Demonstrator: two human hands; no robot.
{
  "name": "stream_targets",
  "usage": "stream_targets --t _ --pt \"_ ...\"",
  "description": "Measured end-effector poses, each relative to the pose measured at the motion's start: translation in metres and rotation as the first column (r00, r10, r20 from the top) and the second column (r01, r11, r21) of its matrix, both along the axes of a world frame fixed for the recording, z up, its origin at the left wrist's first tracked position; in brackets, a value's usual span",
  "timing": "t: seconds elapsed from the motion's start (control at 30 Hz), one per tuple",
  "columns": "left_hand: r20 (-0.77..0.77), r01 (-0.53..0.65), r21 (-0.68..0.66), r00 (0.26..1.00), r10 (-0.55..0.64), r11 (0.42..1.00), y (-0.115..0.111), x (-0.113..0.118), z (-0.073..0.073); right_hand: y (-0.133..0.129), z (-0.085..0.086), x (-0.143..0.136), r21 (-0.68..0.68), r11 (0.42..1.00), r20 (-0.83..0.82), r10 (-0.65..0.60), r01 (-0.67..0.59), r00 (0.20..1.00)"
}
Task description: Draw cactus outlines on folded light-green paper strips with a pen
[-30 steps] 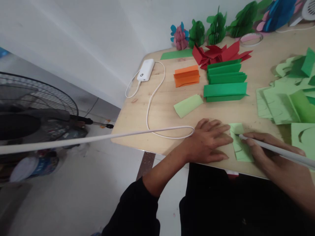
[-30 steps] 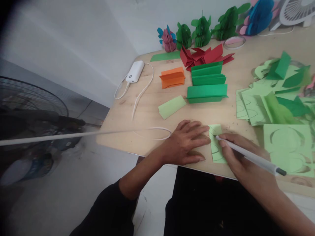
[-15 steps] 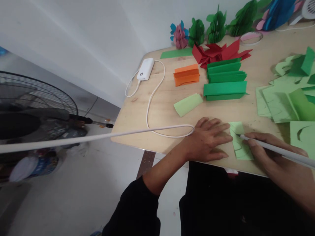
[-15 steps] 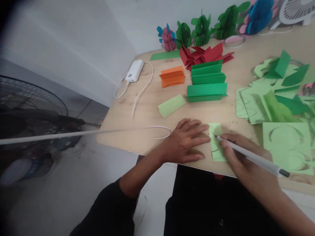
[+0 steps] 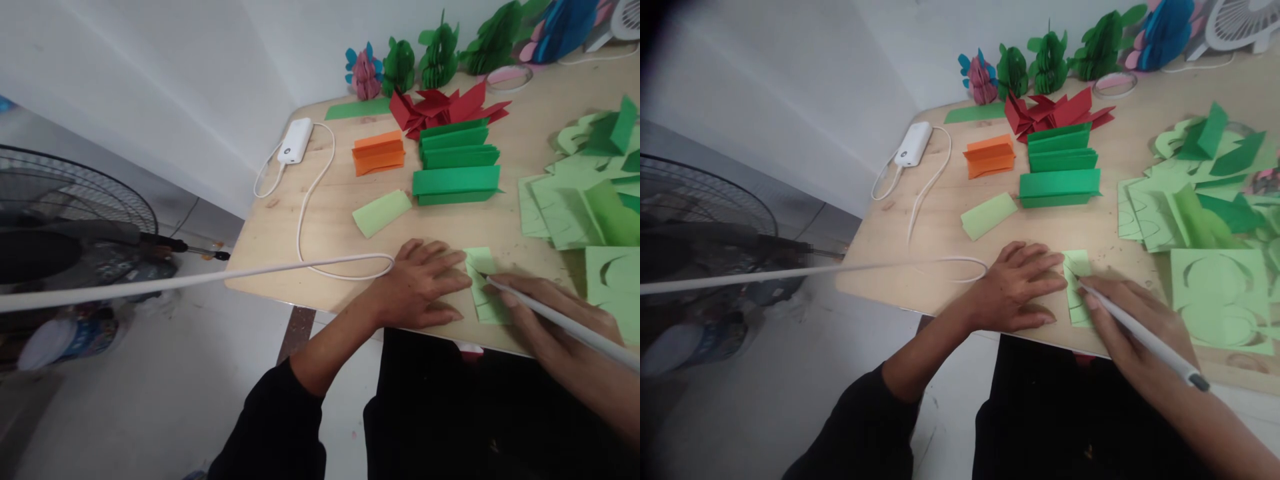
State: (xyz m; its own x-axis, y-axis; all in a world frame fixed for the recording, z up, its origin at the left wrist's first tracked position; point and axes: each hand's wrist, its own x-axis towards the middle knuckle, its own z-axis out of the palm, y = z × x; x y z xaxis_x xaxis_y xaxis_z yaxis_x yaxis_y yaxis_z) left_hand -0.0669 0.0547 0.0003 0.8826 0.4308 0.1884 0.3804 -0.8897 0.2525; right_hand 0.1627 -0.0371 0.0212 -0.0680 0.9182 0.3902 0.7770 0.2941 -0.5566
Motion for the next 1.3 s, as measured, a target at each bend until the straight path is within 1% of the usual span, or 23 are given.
stream_targets --t 0.13,0.27,0.33,0.4,0.5,0.6,0.77,0.97,1.13,1.3 --pt "-0.009 0.006 -0.003 1.0 -0.006 1.0 0.0 -0.001 0.0 -0.001 -0.005 0.001 0.088 0.995 0.057 0.044 -0.048 0.997" --pt "-0.007 0.019 -0.002 1.0 -0.019 1.0 0.0 -0.002 0.0 -0.001 -0.006 -0.002 0.1 0.994 0.046 0.04 -0.044 0.998" --pt "-0.004 0.022 -0.002 1.0 -0.022 1.0 0.0 -0.002 0.001 -0.001 -0.004 -0.003 0.054 0.998 0.0 0.02 -0.02 1.0" --pt "-0.006 0.024 -0.003 1.0 -0.024 1.0 0.0 -0.003 0.001 0.0 0.0 -0.003 -0.036 0.999 -0.058 -0.022 0.02 0.998" --pt "-0.012 0.024 -0.007 1.0 -0.024 1.0 0.001 -0.002 0.003 0.004 0.004 -0.001 -0.158 0.984 -0.131 -0.106 0.085 0.986" --pt "-0.022 0.019 -0.013 1.0 -0.019 1.0 0.001 -0.002 0.004 0.011 0.003 0.0 -0.216 0.971 -0.173 -0.138 0.099 0.975" --pt "-0.028 0.023 -0.017 0.999 -0.024 1.0 0.001 -0.003 0.005 0.018 0.0 -0.002 -0.221 0.967 -0.196 -0.172 0.127 0.966" --pt "-0.016 0.022 -0.016 1.0 -0.022 1.0 0.0 -0.003 0.004 0.017 -0.001 -0.003 -0.238 0.959 -0.215 -0.209 0.156 0.954" --pt "-0.018 0.021 -0.012 1.0 -0.022 1.0 0.0 -0.003 0.003 0.018 -0.003 -0.004 -0.247 0.958 -0.212 -0.199 0.145 0.957" --pt "0.002 0.024 -0.012 1.0 -0.024 1.0 0.001 -0.003 0.002 0.02 0.0 -0.005 -0.254 0.956 -0.196 -0.201 0.148 0.96"
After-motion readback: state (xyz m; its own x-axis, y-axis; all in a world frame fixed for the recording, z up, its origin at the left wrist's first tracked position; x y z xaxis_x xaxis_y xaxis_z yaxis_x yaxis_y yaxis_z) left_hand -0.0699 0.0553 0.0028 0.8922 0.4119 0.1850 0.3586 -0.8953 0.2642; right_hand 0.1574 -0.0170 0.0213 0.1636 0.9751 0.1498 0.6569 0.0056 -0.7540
